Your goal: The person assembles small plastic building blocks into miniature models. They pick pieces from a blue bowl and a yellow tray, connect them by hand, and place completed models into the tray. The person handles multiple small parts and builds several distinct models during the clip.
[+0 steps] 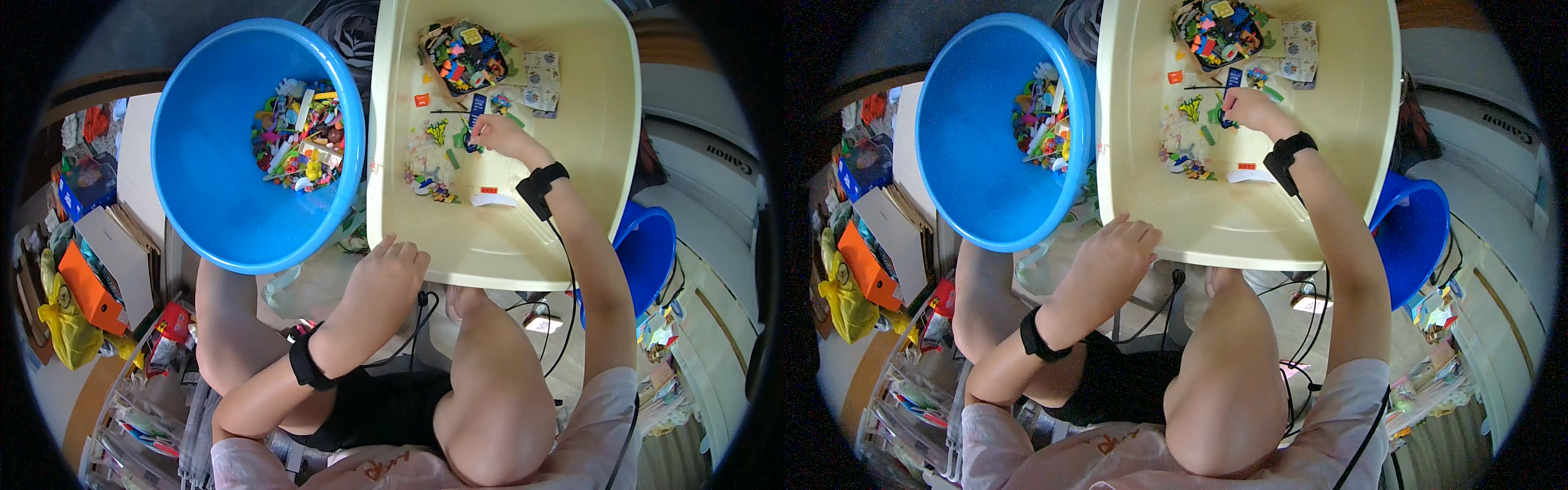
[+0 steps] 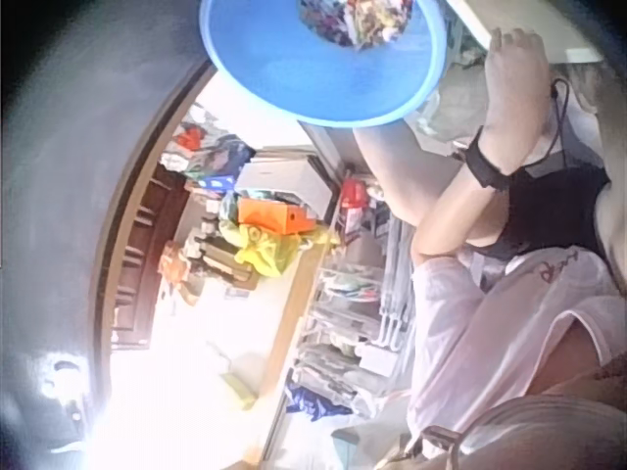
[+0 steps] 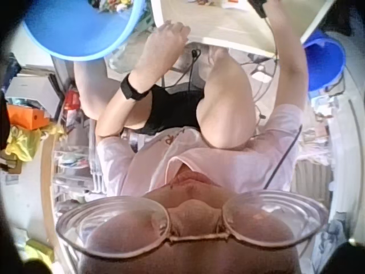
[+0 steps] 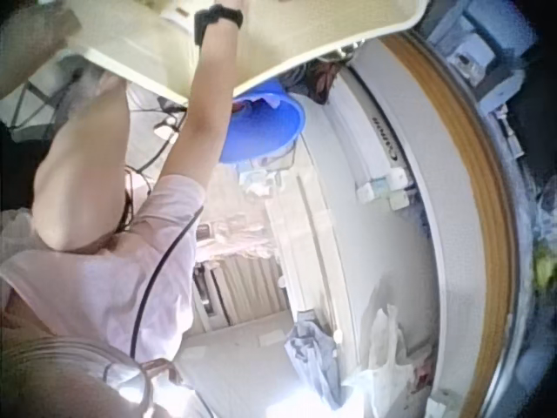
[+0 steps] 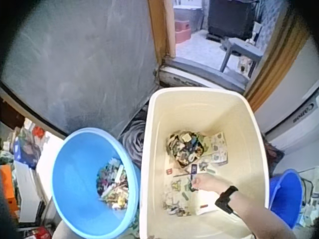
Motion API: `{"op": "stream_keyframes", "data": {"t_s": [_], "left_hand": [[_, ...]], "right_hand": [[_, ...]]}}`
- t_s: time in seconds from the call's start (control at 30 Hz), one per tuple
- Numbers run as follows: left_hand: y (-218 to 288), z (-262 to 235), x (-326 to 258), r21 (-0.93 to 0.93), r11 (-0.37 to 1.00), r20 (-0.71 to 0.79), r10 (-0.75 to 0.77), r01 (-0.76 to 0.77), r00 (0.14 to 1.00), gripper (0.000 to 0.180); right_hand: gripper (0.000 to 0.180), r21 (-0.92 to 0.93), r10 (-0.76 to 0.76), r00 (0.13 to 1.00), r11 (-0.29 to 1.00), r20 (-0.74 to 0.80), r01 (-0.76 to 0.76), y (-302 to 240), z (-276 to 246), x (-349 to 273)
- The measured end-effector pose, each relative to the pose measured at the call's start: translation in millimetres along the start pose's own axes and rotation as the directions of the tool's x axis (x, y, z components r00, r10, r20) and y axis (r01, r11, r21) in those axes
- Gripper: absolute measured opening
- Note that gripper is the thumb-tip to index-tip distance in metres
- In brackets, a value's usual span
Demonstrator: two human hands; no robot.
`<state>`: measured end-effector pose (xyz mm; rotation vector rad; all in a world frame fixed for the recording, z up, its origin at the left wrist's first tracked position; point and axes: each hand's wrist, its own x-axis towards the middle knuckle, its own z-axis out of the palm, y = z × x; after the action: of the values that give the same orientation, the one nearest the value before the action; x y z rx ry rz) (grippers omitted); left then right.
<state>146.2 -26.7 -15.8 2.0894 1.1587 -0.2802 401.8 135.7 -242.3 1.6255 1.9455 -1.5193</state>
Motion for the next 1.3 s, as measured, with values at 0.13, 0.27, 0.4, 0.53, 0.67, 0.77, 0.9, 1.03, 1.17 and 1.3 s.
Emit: {"op": "stream_keyframes", "data": {"t_s": [0.13, 0.27, 0.4, 0.53, 0.67, 0.77, 0.9, 1.03, 1.17, 1.3], "left_hand": [[-10, 1, 6, -0.117, 0.993, -0.047, 0.016, -0.022, 0.999, 0.019], [-19, -4, 7, -0.243, 0.969, -0.029, 0.043, -0.049, 0.999, 0.016], [-22, -2, 8, -0.232, 0.963, -0.113, 0.115, -0.139, 0.987, 0.018], [-28, 6, 14, -0.133, 0.978, 0.052, 0.169, -0.161, 0.984, 0.034], [-31, 10, 14, -0.139, 0.97, 0.016, 0.202, -0.198, 0.979, 0.034], [-33, 12, 14, -0.151, 0.965, -0.013, 0.215, -0.215, 0.976, 0.035], [-35, 13, 14, -0.159, 0.96, -0.044, 0.225, -0.229, 0.973, 0.035], [-36, 13, 13, -0.155, 0.961, -0.051, 0.224, -0.23, 0.973, 0.036], [-36, 14, 12, -0.175, 0.96, -0.044, 0.213, -0.217, 0.976, 0.035], [-35, 17, 13, -0.113, 0.969, -0.019, 0.218, -0.219, 0.976, 0.034]], "right_hand": [[0.028, -0.226, -0.055, 0.996, 0.972, 0.068, 0.069, -2, 36, 13], [0.027, -0.227, -0.049, 0.998, 0.972, 0.04, 0.056, -5, 43, 16], [0.026, -0.249, -0.045, 0.985, 0.965, 0.167, 0.087, -11, 56, 16], [0.028, -0.156, -0.268, 0.962, 0.954, -0.05, 0.257, -21, 85, 20], [0.03, -0.095, -0.337, 0.899, 0.942, -0.279, 0.323, -34, 97, 43], [0.037, -0.008, -0.252, 0.937, 0.966, -0.242, 0.258, -35, 97, 59], [0.034, -0.018, -0.243, 0.953, 0.97, -0.182, 0.244, -37, 107, 75], [0.03, -0.069, -0.307, 0.942, 0.951, -0.135, 0.3, -31, 115, 70], [0.023, 0.1, -0.238, 0.96, 0.962, -0.146, 0.254, -20, 116, 64], [0.019, 0.105, -0.187, 0.955, 0.971, -0.229, 0.215, -8, 111, 66]]}}
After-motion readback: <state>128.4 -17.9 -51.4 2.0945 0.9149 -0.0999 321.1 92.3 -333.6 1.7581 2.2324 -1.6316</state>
